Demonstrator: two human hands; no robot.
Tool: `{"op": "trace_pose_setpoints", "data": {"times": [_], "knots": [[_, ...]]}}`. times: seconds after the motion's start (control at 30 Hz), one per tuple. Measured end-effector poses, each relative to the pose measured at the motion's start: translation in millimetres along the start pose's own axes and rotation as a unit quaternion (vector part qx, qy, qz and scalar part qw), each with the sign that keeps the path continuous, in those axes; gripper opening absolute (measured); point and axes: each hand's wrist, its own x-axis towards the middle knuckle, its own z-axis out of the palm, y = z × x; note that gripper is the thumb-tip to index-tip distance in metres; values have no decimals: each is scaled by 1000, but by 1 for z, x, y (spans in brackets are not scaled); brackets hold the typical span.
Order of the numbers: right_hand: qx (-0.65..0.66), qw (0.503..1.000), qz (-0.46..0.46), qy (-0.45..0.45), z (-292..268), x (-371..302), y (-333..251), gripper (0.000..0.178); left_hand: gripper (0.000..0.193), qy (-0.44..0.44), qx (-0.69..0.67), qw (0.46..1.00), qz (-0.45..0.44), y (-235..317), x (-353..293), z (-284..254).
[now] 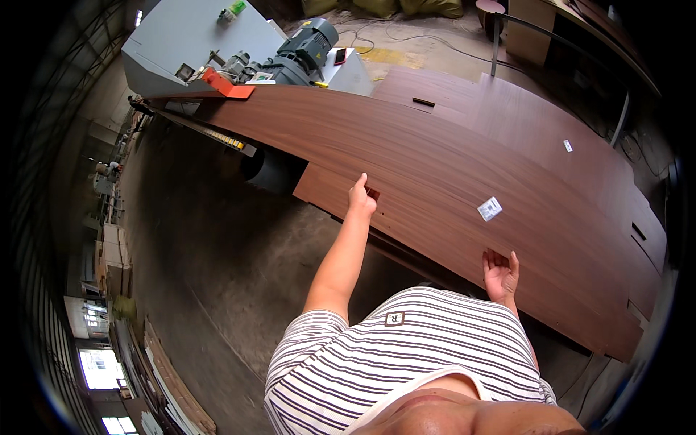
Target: The person picks up large wood panels from a stack, moves them, and places them onto another stack next to a woodworking machine.
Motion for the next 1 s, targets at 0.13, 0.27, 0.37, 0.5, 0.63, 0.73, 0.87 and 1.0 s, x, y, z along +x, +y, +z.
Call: {"op": "trace_pose_setpoints", "data": {"times": [0.13, 0.27, 0.37, 0.5, 0.63, 0.73, 0.87, 1.0], "knots": [[28, 998, -51, 26, 7, 0, 0, 25, 26, 15, 0, 1000, 21, 15, 15, -8], [17, 998, -57, 25, -3, 4, -7, 22, 25, 33, 4, 999, 25, 19, 15, -6], [18, 998, -62, 20, -15, 10, -19, 20, 25, 53, 47, 997, 15, 9, 1, 3], [18, 999, -44, 20, -27, 13, -45, 21, 27, 47, 96, 994, 13, -16, -14, 4], [-4, 997, -51, 51, -37, 10, -74, 22, 27, 23, 98, 995, -1, -44, -34, 10], [7, 994, -80, 74, -34, -1, -89, 23, 28, 20, 98, 995, -15, -64, -51, 16], [21, 993, -81, 84, -41, -16, -105, 23, 28, 3, 97, 995, -33, -89, -77, 23], [-7, 996, -60, 64, -60, -6, -111, 24, 31, -18, 88, 993, -74, -110, -104, 35]]}}
